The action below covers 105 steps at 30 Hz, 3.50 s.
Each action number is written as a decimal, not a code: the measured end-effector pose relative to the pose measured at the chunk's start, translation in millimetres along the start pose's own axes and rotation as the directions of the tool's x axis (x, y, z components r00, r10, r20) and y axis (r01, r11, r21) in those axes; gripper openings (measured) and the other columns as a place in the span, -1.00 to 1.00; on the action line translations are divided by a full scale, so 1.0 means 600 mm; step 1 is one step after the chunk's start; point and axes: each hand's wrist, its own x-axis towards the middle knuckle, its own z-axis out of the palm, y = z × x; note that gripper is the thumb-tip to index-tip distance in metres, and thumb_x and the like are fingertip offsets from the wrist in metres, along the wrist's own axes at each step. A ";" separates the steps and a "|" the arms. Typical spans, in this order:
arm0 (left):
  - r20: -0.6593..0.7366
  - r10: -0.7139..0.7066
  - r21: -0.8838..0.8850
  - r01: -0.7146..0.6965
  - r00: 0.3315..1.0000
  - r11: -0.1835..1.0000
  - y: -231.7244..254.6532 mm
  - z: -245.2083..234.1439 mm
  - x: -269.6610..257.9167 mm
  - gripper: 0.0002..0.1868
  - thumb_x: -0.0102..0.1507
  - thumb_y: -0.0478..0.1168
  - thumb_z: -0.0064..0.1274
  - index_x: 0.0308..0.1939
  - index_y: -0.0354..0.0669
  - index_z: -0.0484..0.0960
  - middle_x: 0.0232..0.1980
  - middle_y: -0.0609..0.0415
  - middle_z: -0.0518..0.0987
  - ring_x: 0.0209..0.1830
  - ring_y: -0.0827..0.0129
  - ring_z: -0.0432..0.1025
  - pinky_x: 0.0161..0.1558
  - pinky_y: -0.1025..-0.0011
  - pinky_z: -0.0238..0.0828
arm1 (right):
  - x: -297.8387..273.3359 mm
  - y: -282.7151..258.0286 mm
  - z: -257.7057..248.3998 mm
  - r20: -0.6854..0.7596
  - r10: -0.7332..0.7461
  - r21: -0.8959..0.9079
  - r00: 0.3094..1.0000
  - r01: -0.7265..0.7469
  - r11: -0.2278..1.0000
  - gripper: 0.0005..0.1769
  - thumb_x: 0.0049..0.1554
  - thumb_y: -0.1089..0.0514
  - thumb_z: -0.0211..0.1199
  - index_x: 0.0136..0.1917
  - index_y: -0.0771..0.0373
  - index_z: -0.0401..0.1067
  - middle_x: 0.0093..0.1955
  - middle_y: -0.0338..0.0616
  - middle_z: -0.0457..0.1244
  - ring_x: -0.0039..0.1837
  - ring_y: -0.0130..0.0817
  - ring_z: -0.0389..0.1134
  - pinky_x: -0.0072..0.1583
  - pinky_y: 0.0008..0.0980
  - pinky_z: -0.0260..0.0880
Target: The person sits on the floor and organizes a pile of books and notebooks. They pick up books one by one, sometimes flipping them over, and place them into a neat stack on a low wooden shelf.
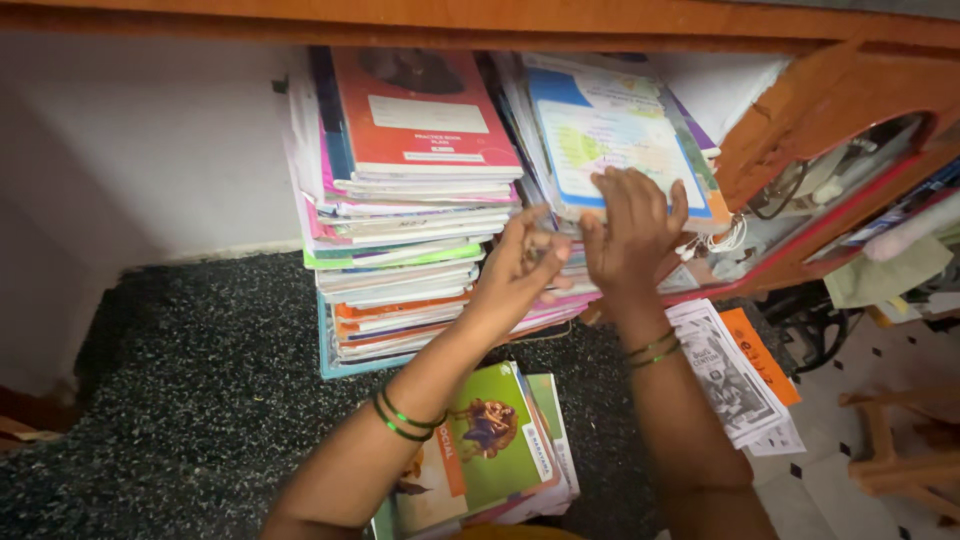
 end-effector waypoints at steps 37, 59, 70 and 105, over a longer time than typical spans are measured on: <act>-0.212 -0.370 0.967 0.248 0.904 0.050 -0.374 -0.225 -0.255 -0.60 0.23 -0.08 0.07 0.11 -0.15 0.52 0.14 -0.14 0.55 0.11 -0.04 0.48 0.09 0.07 0.45 | 0.064 0.126 0.098 0.087 0.058 0.193 0.995 -0.074 0.978 -0.63 0.43 0.00 -0.09 0.31 0.20 0.40 0.34 -0.07 0.30 0.42 -0.06 0.23 0.43 -0.06 0.03; -0.258 -0.295 0.888 0.346 0.920 0.304 -0.220 -0.188 -0.302 -0.57 0.08 0.06 0.31 -0.03 0.12 0.61 -0.18 -0.05 0.69 -0.14 -0.02 0.58 -0.13 0.05 0.47 | 0.065 0.125 0.098 0.082 0.066 0.204 0.994 -0.082 0.976 -0.64 0.41 0.00 -0.06 0.29 0.20 0.42 0.35 -0.06 0.31 0.42 -0.05 0.23 0.43 -0.06 0.03; -0.405 -0.033 0.743 0.350 0.914 0.571 0.012 -0.146 -0.274 -0.67 0.12 -0.02 0.35 -0.14 -0.04 0.66 -0.58 0.06 0.60 -0.63 0.32 0.42 -0.51 0.28 0.28 | 0.065 0.124 0.097 0.076 0.053 0.189 0.996 -0.067 0.980 -0.63 0.42 -0.02 -0.06 0.29 0.21 0.42 0.35 -0.04 0.30 0.42 -0.04 0.23 0.43 -0.04 0.04; -0.564 0.092 -0.331 -0.326 0.821 0.886 0.210 -0.199 -0.062 -0.43 0.28 -0.33 0.00 0.38 -0.37 0.30 0.21 -0.24 0.51 0.13 0.14 0.53 0.19 0.21 0.60 | 0.076 -0.183 -0.027 0.307 -0.355 0.327 0.883 0.252 0.911 -0.29 -0.04 0.05 0.40 0.39 0.10 0.44 0.46 -0.12 0.29 0.50 -0.13 0.23 0.54 0.14 -0.06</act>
